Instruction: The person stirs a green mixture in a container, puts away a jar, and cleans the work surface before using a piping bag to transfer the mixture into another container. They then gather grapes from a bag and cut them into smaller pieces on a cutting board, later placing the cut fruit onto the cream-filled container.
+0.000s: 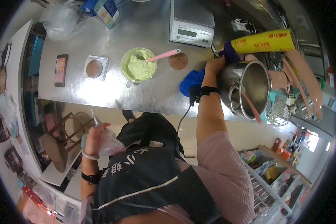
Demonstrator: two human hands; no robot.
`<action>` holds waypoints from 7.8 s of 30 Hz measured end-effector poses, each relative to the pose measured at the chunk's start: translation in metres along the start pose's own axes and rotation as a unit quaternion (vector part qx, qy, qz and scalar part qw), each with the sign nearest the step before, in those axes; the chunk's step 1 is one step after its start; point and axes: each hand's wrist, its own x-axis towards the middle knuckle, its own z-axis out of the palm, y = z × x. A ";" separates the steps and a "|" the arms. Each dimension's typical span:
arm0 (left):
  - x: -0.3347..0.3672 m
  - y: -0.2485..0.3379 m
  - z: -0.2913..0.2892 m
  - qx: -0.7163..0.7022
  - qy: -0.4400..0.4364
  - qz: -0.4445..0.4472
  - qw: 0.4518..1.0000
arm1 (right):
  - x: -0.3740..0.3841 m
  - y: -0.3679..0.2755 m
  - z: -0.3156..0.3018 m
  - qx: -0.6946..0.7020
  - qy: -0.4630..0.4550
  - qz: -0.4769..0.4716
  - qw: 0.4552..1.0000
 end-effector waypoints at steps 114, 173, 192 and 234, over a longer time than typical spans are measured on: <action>-0.094 -0.282 -0.429 -0.080 0.286 0.224 0.928 | -0.616 -0.153 -0.006 -0.307 -0.670 -0.255 0.626; 0.015 0.111 0.025 -0.028 -0.227 0.303 0.925 | -0.286 -0.325 -0.123 0.453 -0.639 0.031 0.620; 0.045 0.122 0.060 0.246 -0.231 0.548 0.765 | -0.314 -0.254 -0.051 0.348 -0.715 0.252 0.552; 0.190 0.047 0.065 0.376 -0.046 0.403 0.833 | -0.126 -0.207 -0.081 -0.009 -0.488 -0.219 0.845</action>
